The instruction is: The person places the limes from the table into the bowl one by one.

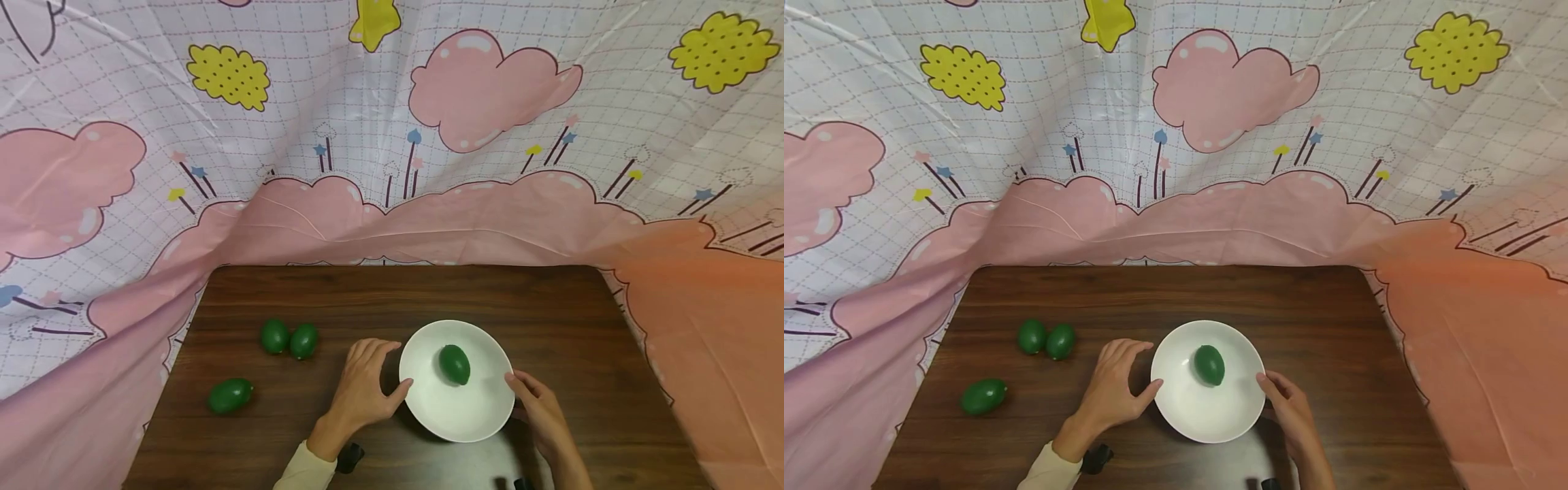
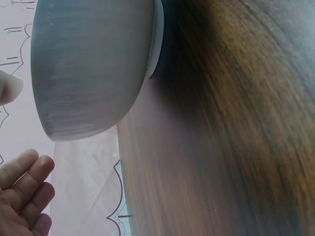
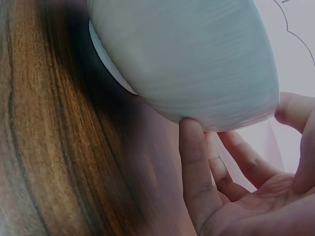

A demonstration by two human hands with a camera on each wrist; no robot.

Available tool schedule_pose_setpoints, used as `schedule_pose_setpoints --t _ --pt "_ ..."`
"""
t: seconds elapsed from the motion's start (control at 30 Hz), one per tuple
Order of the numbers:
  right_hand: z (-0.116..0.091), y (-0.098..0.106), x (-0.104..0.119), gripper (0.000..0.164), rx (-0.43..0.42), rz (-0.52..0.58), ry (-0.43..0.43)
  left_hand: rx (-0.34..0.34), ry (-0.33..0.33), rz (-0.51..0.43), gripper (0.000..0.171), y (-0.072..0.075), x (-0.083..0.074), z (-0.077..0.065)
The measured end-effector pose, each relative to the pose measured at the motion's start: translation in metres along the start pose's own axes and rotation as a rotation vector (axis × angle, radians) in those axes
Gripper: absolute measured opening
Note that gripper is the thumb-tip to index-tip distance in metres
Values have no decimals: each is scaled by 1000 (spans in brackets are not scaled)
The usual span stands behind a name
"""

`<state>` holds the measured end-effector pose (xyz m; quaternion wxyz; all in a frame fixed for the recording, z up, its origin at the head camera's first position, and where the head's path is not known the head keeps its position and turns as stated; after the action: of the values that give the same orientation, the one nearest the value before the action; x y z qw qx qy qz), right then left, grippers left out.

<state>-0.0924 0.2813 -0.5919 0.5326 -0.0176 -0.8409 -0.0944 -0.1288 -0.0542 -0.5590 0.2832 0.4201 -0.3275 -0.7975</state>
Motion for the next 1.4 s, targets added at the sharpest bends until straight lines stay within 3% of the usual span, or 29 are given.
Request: schedule_pose_setpoints --t 0.53,0.8,1.4 --pt "-5 9 4 68 -6 -50 -14 35 48 -11 61 -1 8 -5" --pt "-2 2 -4 61 9 -1 -15 -4 77 23 62 6 20 -17" --pt "1 0 -3 62 12 -25 1 -30 93 40 62 15 40 -22"
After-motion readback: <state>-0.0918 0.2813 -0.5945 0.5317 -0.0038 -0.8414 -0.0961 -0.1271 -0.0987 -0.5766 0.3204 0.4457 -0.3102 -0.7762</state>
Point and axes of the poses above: each hand's wrist, its own z-axis towards the middle knuckle, its own y-axis out of the back of the hand, x = y × z, the point moved 3 cm from there along z, towards the middle knuckle, and after that the axes turned 3 degrees about y, right-handed, at the moved point
